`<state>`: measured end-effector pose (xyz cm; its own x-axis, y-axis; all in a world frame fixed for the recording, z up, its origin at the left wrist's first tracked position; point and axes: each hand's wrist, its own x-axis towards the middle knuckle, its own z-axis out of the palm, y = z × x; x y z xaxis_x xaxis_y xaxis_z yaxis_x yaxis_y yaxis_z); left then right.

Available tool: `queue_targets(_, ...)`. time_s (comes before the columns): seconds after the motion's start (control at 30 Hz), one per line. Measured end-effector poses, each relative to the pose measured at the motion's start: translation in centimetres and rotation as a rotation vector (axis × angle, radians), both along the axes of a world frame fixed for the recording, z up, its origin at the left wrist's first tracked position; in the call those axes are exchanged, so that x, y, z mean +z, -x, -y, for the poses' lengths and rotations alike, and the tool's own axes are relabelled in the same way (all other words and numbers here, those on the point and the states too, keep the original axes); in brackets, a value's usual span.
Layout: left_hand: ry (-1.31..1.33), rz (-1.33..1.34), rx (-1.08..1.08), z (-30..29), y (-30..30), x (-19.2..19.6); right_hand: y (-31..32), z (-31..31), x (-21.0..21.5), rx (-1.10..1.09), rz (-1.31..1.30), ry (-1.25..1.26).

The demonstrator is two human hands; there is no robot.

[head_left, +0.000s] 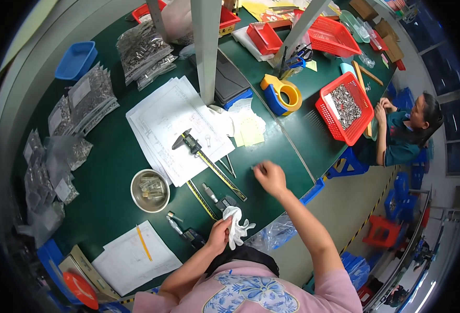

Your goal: The recorder is wiping small metal components with a white cloth for inspection or cleaning.

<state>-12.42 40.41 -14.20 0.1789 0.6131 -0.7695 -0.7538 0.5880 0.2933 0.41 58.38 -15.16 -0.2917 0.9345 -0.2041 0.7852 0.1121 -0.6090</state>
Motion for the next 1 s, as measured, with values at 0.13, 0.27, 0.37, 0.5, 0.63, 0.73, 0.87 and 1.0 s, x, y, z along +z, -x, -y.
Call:
queue_targets(0.13,-0.024,0.04,0.018,0.9,0.9,-1.2,3.1,-4.1,-0.9,-0.156,0.06,-0.099)
queue_targets(0.27,-0.037,0.08,0.072,1.0,0.7,-1.9,2.2,-0.2,-0.8,-0.16,-0.02,-0.084)
queue_targets(0.37,0.055,0.177,0.113,0.1,-0.7,-1.1,-0.3,7.3,3.0,-0.055,-0.12,-0.037)
queue_targets(0.5,-0.063,0.285,0.094,-1.2,-3.1,-0.1,-4.1,14.6,6.8,-0.04,-0.177,-0.084)
queue_targets(0.63,-0.128,0.367,0.068,-2.2,-5.6,2.0,-5.1,16.7,8.2,0.082,-0.211,-0.309)
queue_targets(0.73,-0.122,0.36,0.041,-2.2,-6.6,3.8,-6.2,16.9,9.0,0.035,-0.213,-0.394)
queue_targets(0.87,-0.151,0.418,0.107,-0.1,-6.3,3.6,-7.4,15.4,10.2,-0.031,-0.248,-0.414)
queue_targets(1.0,-0.063,0.392,0.167,2.1,-4.5,2.7,-6.8,10.0,9.3,-0.028,-0.078,-0.356)
